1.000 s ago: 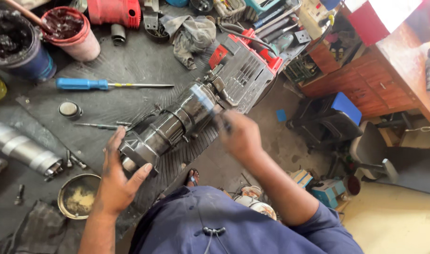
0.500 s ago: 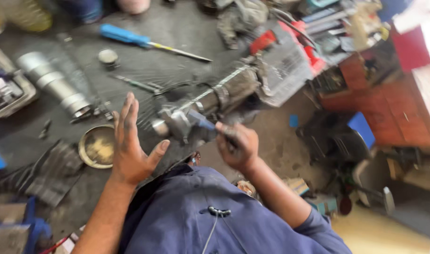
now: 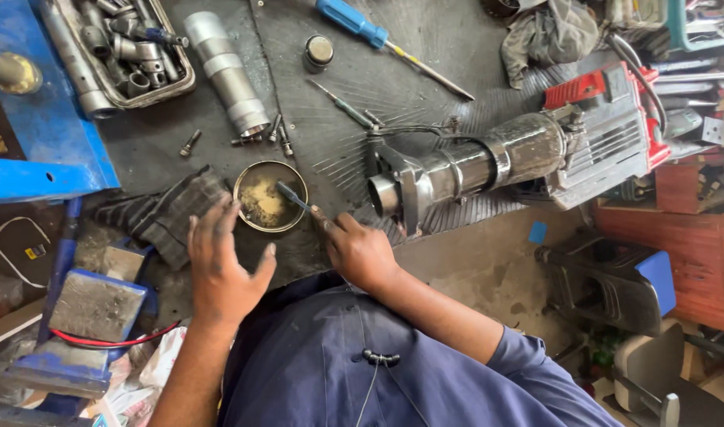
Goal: The person uses a small brush to scrub a cylindrical metal component, repeatedly rotating it to clean different sections. The person then places the component on the workbench and continues scrubbing its exterior surfaces.
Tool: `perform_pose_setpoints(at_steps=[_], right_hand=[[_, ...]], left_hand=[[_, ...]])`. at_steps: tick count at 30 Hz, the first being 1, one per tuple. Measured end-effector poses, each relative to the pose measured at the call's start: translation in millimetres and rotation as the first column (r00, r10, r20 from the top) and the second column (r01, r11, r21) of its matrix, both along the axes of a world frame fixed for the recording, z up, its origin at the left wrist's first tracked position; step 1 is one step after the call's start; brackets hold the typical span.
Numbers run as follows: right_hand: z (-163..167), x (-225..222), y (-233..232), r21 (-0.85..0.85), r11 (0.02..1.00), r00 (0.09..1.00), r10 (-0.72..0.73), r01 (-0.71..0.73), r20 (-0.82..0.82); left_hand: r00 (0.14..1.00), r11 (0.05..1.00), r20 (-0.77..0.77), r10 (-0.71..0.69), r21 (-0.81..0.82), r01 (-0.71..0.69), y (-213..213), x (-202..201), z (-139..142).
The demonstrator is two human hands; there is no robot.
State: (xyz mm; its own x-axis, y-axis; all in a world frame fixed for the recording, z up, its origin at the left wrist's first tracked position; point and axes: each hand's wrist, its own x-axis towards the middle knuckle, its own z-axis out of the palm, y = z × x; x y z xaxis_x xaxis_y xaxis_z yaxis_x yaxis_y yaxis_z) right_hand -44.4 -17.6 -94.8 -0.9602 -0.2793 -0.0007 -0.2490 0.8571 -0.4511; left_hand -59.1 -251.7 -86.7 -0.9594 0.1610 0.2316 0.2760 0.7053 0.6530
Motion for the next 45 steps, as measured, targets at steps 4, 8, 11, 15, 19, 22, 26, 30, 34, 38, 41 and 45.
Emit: perform_pose_setpoints(at_steps=[4, 8, 11, 15, 19, 22, 26, 30, 34, 38, 41, 45], right_hand=[[-4, 1, -2, -0.030, 0.999, 0.999, -0.043, 0.044, 0.006], [1, 1, -1, -0.005, 0.994, 0.993, -0.105, 0.105, 0.057], [4, -1, -3, -0.030, 0.993, 0.994, -0.112, 0.112, 0.016], [11, 7, -2, -0.083, 0.989, 0.992, -0.120, 0.122, 0.024], [15, 20, 10, -0.226, 0.973, 0.987, -0.077, 0.043, -0.142], [5, 15, 7, -0.179, 0.981, 0.995, -0.086, 0.077, -0.043], [10, 19, 14, -0.259, 0.965, 0.998, -0.050, 0.036, -0.048], [15, 46, 28, -0.342, 0.938, 0.998, -0.058, 0.049, -0.014], [25, 71, 64, -0.409, 0.910, 0.972, -0.035, -0.066, -0.233], [28, 98, 112, -0.380, 0.916, 0.867, -0.287, 0.125, -0.407], [30, 114, 148, -0.408, 0.825, 0.760, -0.540, 0.391, -0.362], [28, 121, 180, -0.475, 0.668, 0.616, -0.733, 0.572, -0.289]], left_hand=[[0.999, 1.000, 0.046, 0.006, -0.003, -0.005, 0, -1, -5], [0.997, 0.998, 0.074, -0.008, -0.063, 0.012, 0, -9, -4], [0.996, 0.994, 0.087, -0.017, -0.104, 0.026, 4, -16, -2], [0.992, 0.988, 0.130, -0.006, -0.150, 0.026, 9, -17, -5], [0.998, 0.997, 0.049, 0.034, -0.077, -0.030, 10, -10, -13], [0.999, 0.998, 0.015, 0.052, 0.024, -0.053, 11, -6, -18], [0.998, 0.994, -0.056, 0.012, 0.106, -0.006, 17, -15, -17], [0.996, 0.986, -0.087, -0.033, 0.159, 0.047, 26, -4, -9], [0.989, 0.983, -0.107, -0.102, 0.140, 0.116, 46, -7, 8], [0.946, 0.945, -0.141, -0.291, 0.114, 0.308, 89, -15, 20], [0.875, 0.886, -0.239, -0.422, 0.095, 0.453, 130, -24, 15], [0.838, 0.837, -0.293, -0.461, 0.172, 0.520, 175, -36, 5]])
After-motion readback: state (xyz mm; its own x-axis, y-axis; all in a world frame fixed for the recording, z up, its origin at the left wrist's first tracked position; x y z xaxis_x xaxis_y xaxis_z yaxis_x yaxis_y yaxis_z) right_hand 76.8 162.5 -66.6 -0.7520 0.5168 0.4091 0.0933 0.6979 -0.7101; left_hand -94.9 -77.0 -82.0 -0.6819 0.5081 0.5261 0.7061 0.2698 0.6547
